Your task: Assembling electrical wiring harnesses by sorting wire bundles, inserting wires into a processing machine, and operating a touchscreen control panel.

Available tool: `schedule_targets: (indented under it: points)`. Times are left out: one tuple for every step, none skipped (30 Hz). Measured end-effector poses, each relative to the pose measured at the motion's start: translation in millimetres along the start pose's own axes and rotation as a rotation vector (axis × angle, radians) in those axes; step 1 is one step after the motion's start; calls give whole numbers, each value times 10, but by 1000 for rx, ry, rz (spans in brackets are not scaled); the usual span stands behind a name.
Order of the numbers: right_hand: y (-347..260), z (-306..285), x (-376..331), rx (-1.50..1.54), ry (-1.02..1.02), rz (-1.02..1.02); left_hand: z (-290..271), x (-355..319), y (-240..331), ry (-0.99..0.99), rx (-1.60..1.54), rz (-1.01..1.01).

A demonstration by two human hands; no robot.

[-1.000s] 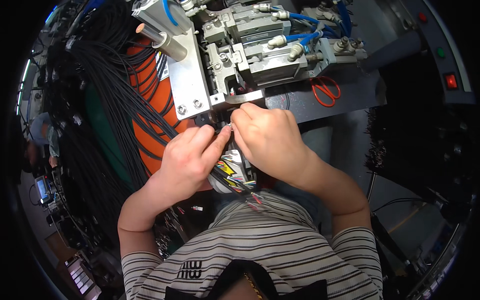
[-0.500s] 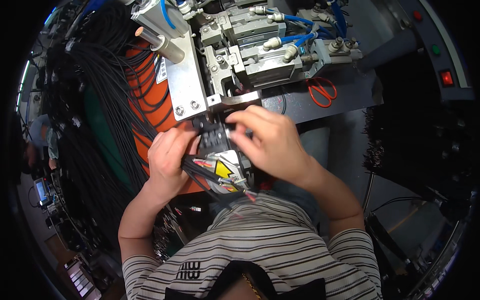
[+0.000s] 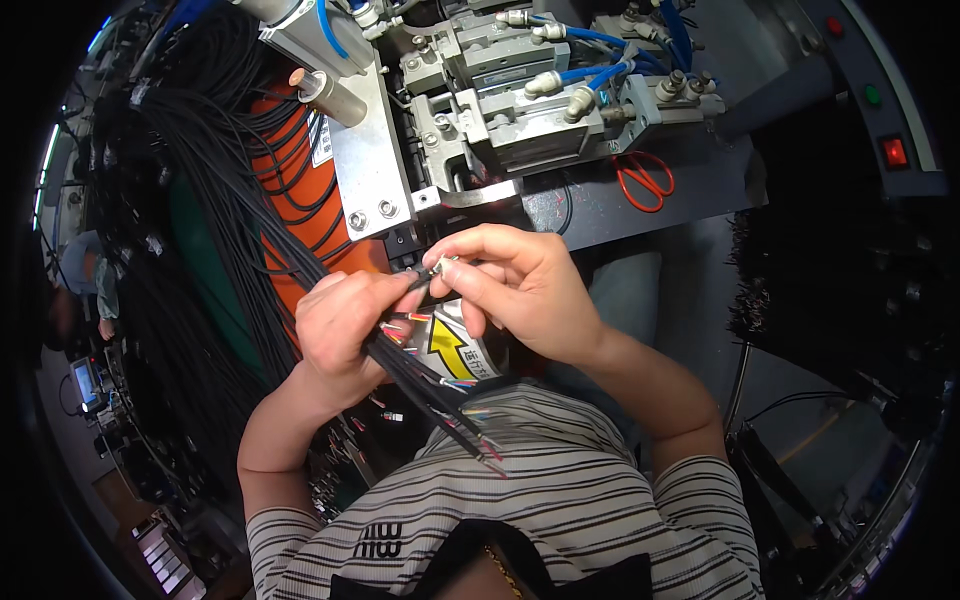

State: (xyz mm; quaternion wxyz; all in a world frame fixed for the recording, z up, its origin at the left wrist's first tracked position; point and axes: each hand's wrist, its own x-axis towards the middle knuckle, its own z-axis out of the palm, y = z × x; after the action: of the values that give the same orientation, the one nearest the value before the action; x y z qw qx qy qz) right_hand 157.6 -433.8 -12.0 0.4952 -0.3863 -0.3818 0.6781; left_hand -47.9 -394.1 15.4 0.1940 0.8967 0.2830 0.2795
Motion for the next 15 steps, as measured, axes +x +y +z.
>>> schedule_targets:
  points:
    - [-10, -3, 13, 1, 0, 0, 10, -4, -19, -5, 6, 19]
    - [-25, -26, 24, 97, -18, 96, 37, -8, -30, -5, 3, 19]
    - [-34, -48, 44, 194, -35, 191, 61, -13, -45, 12, 41, 63]
    - [-26, -78, 81, 195, -32, 190, 74, -8, -56, 27, 79, 108]
    - [-2, -114, 129, 311, -60, 269, 70, 13, -64, 24, 112, 133]
    - [23, -133, 159, 428, -88, 345, 58, 12, -60, 21, 112, 140]
    - [25, -141, 173, 432, -126, 330, 52, 27, -49, 17, 119, 150]
    - [5, -141, 173, 398, -142, 302, 41, 47, -38, 12, 126, 163]
    - [11, -138, 171, 362, -156, 276, 68, 50, -67, 26, 117, 156]
    - [74, -9, 158, 107, -32, 118, 92, 36, -80, 21, 123, 140]
    - [-6, 3, 98, 7, -49, 91, 107, 22, -81, 17, 130, 127]
    - [34, 1, 73, -14, -42, 54, 127, 15, -97, 11, 105, 119]
    - [63, -18, 72, -36, -51, 13, 135, 16, -107, 0, 87, 105]
    - [56, -39, 64, -60, -63, -28, 131, 21, -94, -9, 72, 90]
    - [5, -72, 32, -195, -54, -54, 119, 42, -57, -3, 40, 58]
